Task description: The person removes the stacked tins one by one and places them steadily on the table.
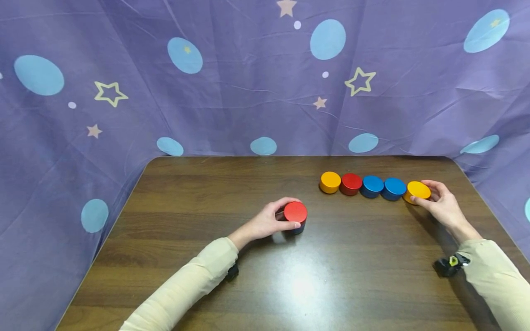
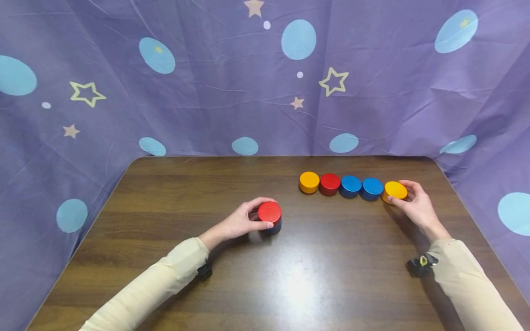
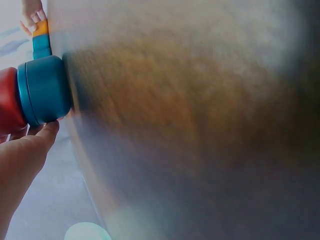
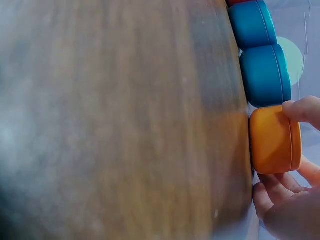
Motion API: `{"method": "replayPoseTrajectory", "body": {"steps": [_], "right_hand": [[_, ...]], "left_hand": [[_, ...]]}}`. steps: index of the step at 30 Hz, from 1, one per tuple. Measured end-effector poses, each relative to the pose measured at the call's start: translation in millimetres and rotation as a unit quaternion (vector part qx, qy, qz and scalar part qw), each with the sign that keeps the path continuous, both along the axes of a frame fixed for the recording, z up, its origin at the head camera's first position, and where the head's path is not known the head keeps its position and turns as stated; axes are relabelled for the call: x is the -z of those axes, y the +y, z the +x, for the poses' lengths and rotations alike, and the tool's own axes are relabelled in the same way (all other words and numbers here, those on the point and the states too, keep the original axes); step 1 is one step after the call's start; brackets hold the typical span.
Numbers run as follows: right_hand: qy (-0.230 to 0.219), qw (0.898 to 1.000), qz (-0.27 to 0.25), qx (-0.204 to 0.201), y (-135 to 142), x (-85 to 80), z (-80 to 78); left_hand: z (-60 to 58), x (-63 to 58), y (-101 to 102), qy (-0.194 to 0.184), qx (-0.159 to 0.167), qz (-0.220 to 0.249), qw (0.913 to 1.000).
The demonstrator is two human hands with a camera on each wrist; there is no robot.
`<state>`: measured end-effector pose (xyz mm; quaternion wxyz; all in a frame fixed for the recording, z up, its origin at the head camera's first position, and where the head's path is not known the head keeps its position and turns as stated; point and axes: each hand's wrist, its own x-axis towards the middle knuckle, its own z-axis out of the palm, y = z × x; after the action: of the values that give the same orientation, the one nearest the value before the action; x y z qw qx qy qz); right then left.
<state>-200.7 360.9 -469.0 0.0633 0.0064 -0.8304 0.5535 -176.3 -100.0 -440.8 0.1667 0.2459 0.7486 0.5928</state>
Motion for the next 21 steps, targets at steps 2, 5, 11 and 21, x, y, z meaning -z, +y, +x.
{"method": "replayPoseTrajectory", "body": {"steps": [2, 5, 11, 21], "right_hand": [[0.002, 1.0, -0.006, -0.001, 0, -0.1, -0.1], [0.004, 1.0, -0.012, -0.003, 0, -0.1, -0.2], [0.007, 1.0, -0.018, -0.006, 1, 0.8, -1.2], [-0.011, 1.0, 0.019, 0.006, 1, -1.5, 0.4]], "left_hand": [[-0.8, 1.9, 0, 0.002, 0.0, 0.001, 1.0], [-1.4, 3.4, -1, 0.005, -0.001, 0.001, 1.0], [4.8, -11.2, -1, 0.019, 0.0, -0.012, 0.9998], [15.0, -32.9, 0, 0.039, 0.008, -0.038, 0.9985]]}}
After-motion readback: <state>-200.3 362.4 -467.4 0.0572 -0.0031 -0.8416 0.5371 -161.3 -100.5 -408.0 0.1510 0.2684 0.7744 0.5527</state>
